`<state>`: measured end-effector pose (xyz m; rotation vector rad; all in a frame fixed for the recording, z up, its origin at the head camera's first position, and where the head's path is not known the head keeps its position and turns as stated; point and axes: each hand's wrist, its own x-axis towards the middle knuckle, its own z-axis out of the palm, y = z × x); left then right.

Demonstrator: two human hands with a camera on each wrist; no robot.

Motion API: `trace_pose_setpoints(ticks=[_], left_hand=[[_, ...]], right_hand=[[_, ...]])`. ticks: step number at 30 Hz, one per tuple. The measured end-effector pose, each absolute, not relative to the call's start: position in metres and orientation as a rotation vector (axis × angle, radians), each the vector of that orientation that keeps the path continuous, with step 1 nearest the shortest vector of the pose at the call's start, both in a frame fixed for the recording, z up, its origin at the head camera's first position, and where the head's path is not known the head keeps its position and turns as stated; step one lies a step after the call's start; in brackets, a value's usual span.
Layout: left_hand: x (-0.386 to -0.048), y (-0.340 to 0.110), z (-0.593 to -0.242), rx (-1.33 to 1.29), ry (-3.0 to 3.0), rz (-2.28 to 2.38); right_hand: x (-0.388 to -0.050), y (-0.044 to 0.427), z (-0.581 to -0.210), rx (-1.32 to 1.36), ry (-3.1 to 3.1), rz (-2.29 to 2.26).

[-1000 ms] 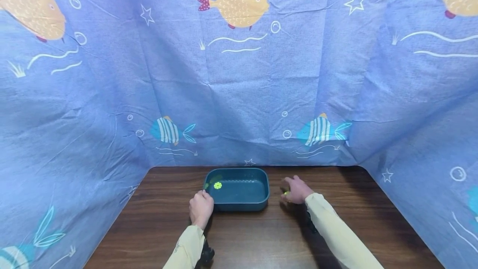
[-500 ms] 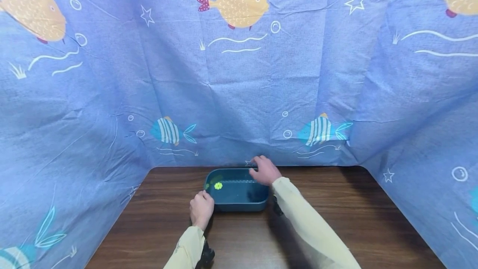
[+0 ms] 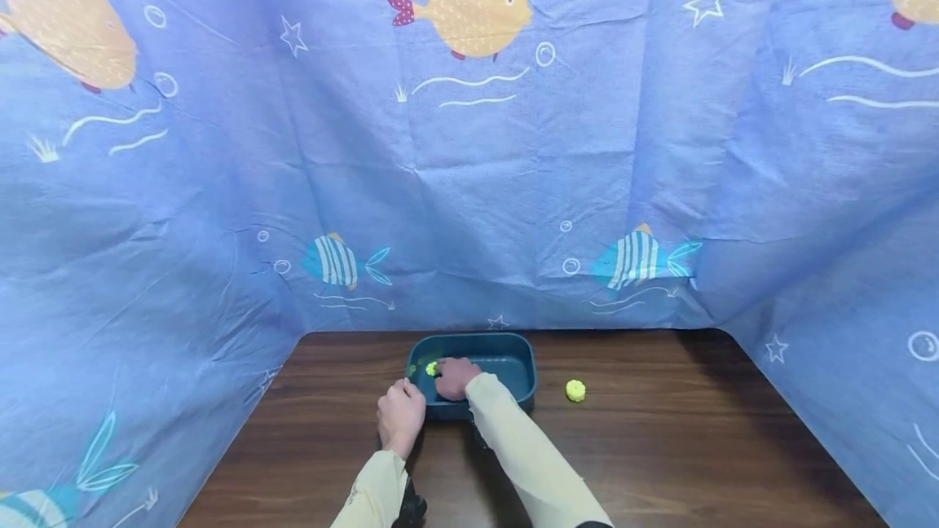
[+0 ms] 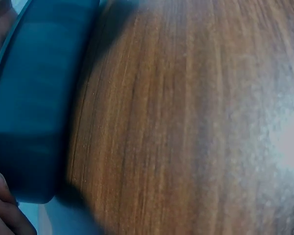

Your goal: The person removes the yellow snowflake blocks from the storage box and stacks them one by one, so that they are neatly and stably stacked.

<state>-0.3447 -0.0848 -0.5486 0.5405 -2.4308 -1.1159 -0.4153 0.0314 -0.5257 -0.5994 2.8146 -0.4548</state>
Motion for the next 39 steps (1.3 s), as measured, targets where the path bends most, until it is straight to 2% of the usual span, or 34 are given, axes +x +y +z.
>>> trace_pose_setpoints(ticks=[6, 17, 21, 27, 34, 39], left_hand=[[-0.345, -0.084, -0.548, 0.54, -2.446, -1.096], [-0.345, -0.086, -0.548, 0.523, -2.455, -1.114], [-0.345, -0.085, -0.55, 0.519, -2.444, -1.106], [-0.346, -0.084, -0.551, 0.503, -2.453, -1.097], [-0.347, -0.085, -0.551, 0.518, -2.457, -1.111], [-0.347, -0.086, -0.548, 0.501, -2.463, -1.089]], right_hand=[[-0.412, 0.035, -0.525, -0.571, 2.853, -0.348], [-0.409, 0.074, -0.506, -0.457, 2.943, -0.219], [-0.411, 0.085, -0.513, -0.484, 3.002, -0.341], [-0.412, 0.093, -0.527, -0.384, 2.983, -0.665], [-0.413, 0.094, -0.532, -0.285, 2.985, -0.699], [-0.408, 0.096, -0.529, -0.348, 3.062, -0.691]])
